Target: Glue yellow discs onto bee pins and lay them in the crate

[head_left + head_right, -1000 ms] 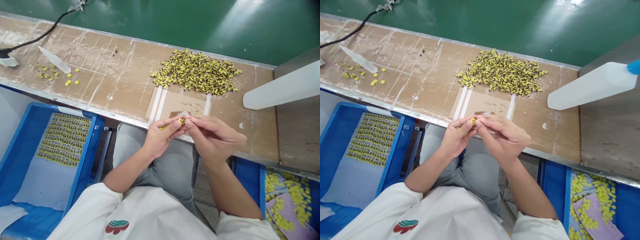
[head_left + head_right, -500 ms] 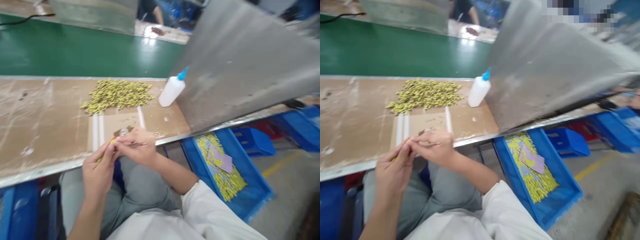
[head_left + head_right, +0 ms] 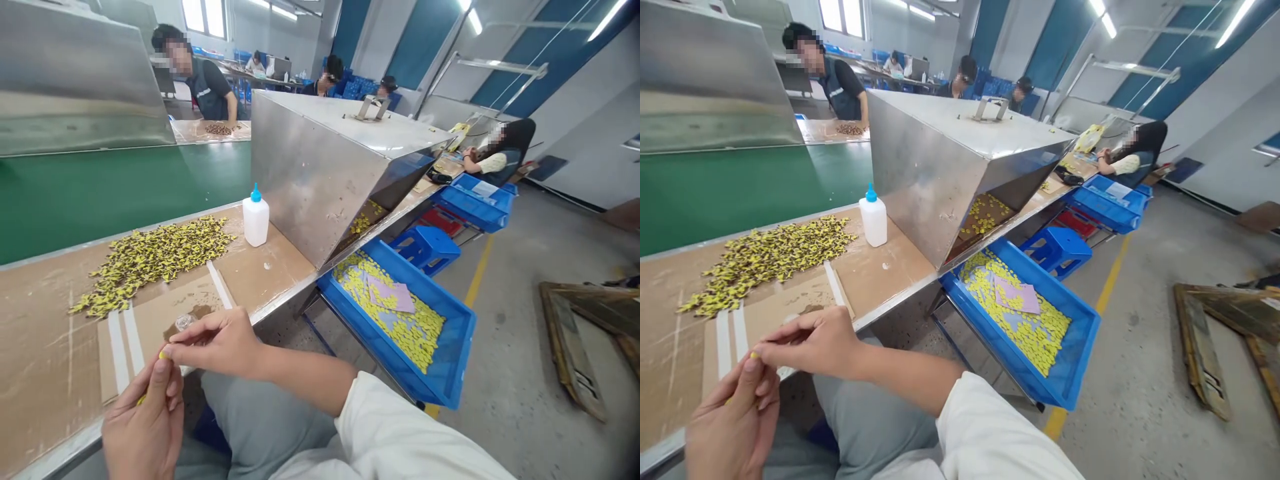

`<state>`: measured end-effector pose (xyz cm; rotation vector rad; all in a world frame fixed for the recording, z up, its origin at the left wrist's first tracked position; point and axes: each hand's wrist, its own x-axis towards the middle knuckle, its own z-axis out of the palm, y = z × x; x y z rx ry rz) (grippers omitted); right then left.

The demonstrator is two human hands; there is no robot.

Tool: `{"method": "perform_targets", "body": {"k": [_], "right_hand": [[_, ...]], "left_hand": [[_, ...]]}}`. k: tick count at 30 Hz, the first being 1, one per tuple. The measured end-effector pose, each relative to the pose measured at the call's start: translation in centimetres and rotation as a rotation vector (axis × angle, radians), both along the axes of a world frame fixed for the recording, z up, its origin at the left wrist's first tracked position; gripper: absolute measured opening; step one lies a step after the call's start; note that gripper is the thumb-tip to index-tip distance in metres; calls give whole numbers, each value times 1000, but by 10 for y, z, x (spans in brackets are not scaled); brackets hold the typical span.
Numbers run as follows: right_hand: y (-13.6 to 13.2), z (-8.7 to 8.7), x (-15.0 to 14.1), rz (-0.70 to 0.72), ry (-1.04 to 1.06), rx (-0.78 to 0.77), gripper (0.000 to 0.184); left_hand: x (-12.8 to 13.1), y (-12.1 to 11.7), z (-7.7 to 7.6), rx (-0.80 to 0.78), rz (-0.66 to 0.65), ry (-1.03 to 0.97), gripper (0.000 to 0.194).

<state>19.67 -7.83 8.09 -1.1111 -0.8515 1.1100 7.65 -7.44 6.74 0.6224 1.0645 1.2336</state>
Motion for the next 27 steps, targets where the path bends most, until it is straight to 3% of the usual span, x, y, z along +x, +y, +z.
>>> {"method": "perform_targets", "body": {"k": [6, 11, 18, 24, 27], "right_hand": [[-5, -5, -8, 45, 150, -30, 38], [-7, -2, -17, -4, 209, -74, 40], [-4, -4, -31, -9, 182, -116, 44], [-6, 2, -42, 33, 161, -109, 39], [-10, 8, -45, 6, 108, -77, 36]], "left_hand": [[4, -11, 4, 31, 154, 52, 44], [4, -12, 4, 62, 186, 45, 47], [-8, -16, 3, 190, 245, 83, 32], [-19, -22, 0, 229, 332, 249, 29], [-27, -26, 0, 251, 314, 368, 25]]}}
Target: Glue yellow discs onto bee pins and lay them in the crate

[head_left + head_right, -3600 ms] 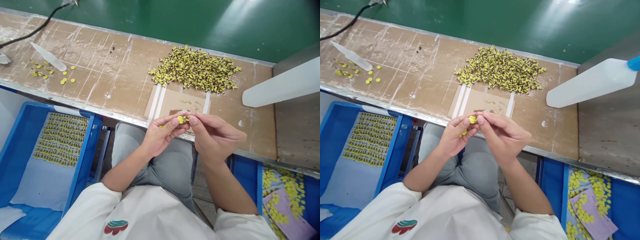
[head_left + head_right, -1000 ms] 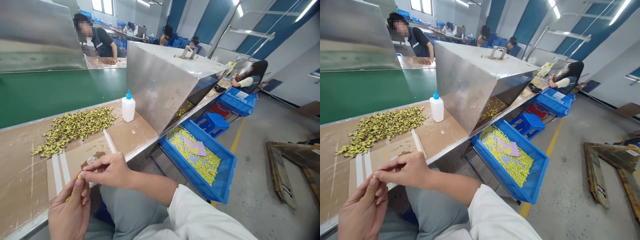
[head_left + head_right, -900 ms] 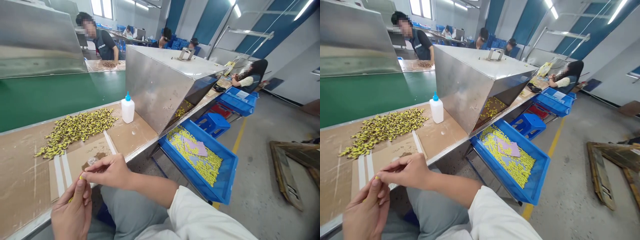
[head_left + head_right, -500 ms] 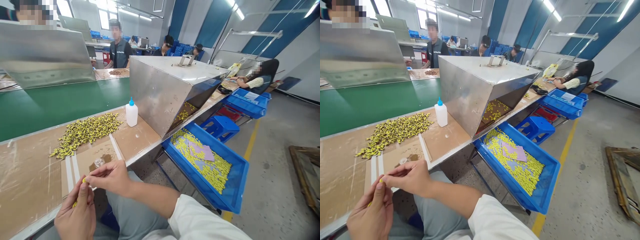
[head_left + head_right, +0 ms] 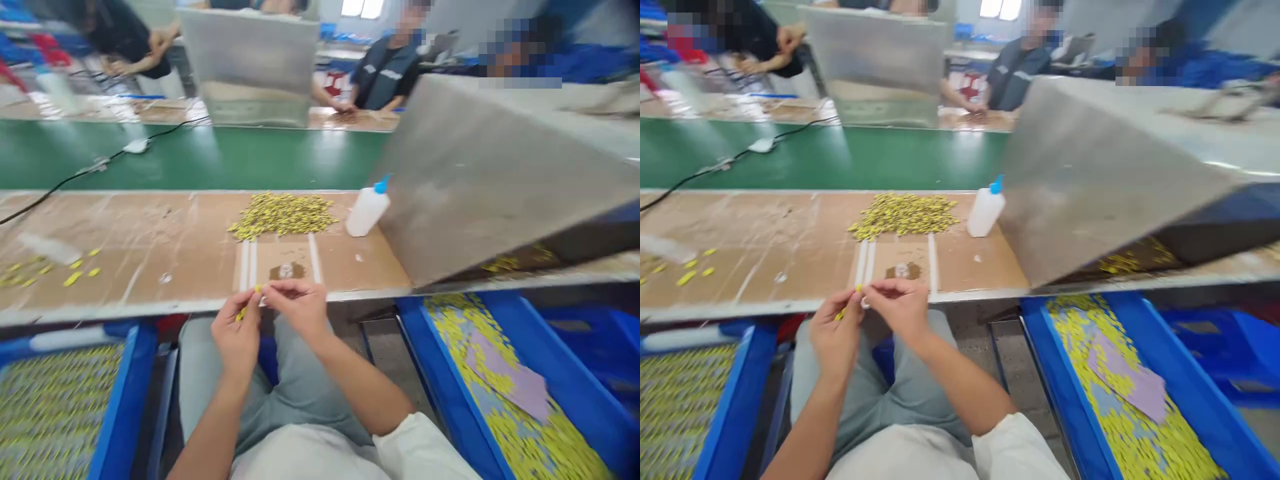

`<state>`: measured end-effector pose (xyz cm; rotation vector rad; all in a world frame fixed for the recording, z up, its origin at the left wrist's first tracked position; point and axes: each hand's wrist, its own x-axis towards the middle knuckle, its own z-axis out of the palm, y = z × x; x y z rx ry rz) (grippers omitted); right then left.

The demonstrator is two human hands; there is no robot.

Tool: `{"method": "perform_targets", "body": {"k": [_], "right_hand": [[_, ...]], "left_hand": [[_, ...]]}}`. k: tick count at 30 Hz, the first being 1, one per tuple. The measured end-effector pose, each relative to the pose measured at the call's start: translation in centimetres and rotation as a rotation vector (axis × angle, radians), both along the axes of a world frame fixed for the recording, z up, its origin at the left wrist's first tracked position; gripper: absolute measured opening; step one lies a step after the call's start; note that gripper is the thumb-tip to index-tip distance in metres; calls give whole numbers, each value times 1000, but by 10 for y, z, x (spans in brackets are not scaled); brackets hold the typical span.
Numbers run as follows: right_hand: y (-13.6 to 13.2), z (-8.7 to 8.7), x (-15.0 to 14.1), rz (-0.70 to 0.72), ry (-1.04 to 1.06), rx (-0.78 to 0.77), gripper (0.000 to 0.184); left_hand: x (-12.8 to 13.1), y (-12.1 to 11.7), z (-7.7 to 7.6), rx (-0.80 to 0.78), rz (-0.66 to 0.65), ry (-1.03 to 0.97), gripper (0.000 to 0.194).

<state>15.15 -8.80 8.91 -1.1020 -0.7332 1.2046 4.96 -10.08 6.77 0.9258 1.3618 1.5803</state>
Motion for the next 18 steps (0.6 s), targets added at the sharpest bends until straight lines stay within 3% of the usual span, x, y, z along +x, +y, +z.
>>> {"method": "perform_targets", "body": {"k": [6, 18], "right_hand": [[1, -1, -5, -32, -124, 57, 30], [8, -5, -27, 12, -129, 81, 27]], "left_hand": [[-12, -3, 5, 42, -103, -46, 22], [-35, 0, -1, 120, -71, -84, 18]]}}
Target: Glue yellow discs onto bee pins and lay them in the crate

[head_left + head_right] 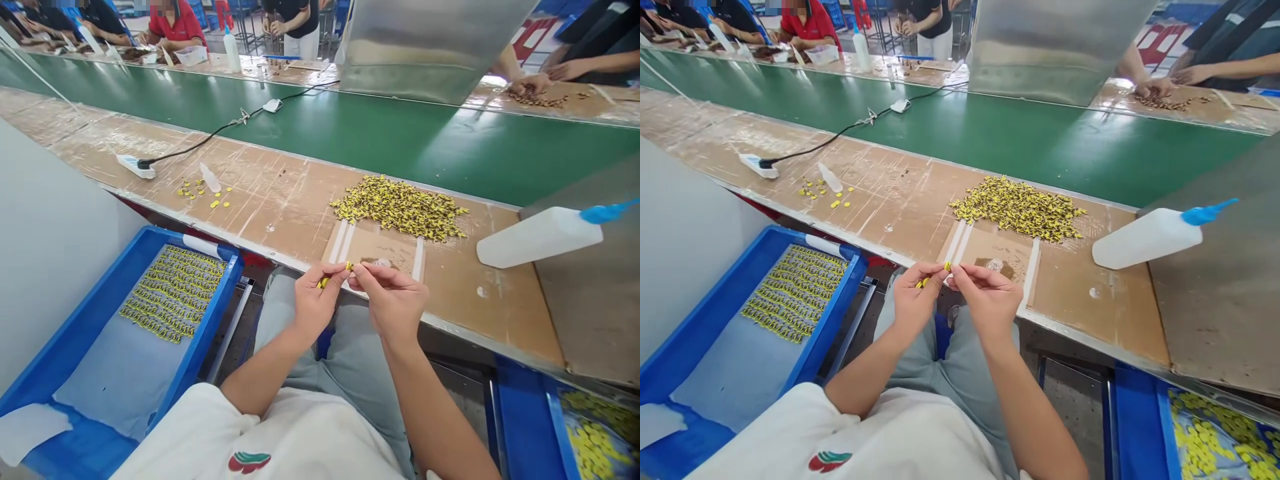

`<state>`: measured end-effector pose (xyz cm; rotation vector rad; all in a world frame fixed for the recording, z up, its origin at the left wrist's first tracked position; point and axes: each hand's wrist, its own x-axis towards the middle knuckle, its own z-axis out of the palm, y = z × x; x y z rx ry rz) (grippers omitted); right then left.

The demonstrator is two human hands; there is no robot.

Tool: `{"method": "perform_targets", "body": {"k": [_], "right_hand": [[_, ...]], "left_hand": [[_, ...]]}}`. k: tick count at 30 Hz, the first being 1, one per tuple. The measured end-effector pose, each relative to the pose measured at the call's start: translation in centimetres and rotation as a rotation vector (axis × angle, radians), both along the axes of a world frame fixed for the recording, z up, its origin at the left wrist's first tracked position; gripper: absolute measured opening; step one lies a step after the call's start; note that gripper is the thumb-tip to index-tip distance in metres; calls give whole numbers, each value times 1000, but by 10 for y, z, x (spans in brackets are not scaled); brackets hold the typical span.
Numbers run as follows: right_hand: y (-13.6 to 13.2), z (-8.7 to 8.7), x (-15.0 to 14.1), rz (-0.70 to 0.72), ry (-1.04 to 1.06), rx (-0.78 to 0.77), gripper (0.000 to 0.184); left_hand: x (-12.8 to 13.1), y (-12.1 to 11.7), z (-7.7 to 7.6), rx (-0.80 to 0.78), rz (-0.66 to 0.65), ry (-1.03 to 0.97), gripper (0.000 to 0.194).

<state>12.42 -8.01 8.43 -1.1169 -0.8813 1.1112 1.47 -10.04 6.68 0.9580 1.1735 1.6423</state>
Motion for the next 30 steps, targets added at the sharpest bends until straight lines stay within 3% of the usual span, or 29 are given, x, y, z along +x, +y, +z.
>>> {"method": "perform_targets", "body": {"k": [6, 19, 30], "right_hand": [[7, -3, -18, 67, -19, -1, 28], [32, -6, -58, 285, 10, -94, 36], [36, -1, -75, 316, -32, -37, 30]], "left_hand": [[-15, 3, -1, -39, 28, -118, 29], [-56, 11, -11, -39, 146, -163, 31], [-73, 9, -15, 34, 235, -37, 22]]}}
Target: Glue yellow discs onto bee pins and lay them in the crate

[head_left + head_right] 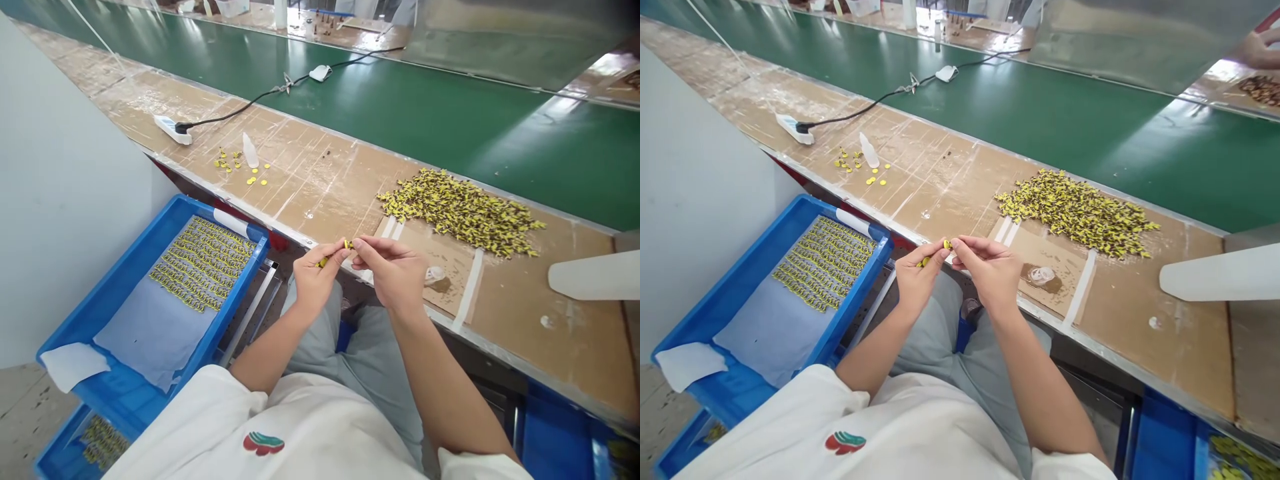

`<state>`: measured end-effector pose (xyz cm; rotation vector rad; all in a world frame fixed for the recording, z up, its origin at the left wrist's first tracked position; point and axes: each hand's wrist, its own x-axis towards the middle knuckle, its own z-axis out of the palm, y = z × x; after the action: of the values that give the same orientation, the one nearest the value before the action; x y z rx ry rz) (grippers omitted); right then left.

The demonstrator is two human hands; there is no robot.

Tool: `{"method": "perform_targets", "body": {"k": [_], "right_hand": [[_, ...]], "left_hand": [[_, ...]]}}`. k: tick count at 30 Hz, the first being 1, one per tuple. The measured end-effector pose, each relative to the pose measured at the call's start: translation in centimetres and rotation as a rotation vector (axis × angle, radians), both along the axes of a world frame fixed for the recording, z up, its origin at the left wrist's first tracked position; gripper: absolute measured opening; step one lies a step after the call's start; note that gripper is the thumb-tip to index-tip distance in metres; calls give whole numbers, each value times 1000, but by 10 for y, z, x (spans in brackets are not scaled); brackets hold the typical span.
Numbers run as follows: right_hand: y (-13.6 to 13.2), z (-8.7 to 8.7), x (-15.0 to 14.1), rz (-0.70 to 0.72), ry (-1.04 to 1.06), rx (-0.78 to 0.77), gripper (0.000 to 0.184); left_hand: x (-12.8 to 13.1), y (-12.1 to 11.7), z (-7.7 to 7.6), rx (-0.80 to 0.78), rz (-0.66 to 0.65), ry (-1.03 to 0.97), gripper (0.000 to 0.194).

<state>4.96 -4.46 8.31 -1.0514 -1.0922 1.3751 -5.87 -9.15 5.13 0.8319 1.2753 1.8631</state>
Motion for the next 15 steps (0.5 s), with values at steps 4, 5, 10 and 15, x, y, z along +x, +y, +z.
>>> {"method": "perform_targets", "body": {"k": [4, 5, 10, 15], "right_hand": [[1, 3, -4, -2, -31, 4, 32], [1, 3, -5, 4, -38, 2, 32], [4, 6, -7, 55, -35, -6, 34], [44, -10, -10, -54, -249, 216, 34]], "left_hand": [[-4, 0, -3, 11, 1, 4, 21], [-5, 1, -3, 1, -2, -19, 22], [-6, 2, 0, -45, -83, -272, 37], [-20, 2, 0, -137, -184, -660, 29]]}}
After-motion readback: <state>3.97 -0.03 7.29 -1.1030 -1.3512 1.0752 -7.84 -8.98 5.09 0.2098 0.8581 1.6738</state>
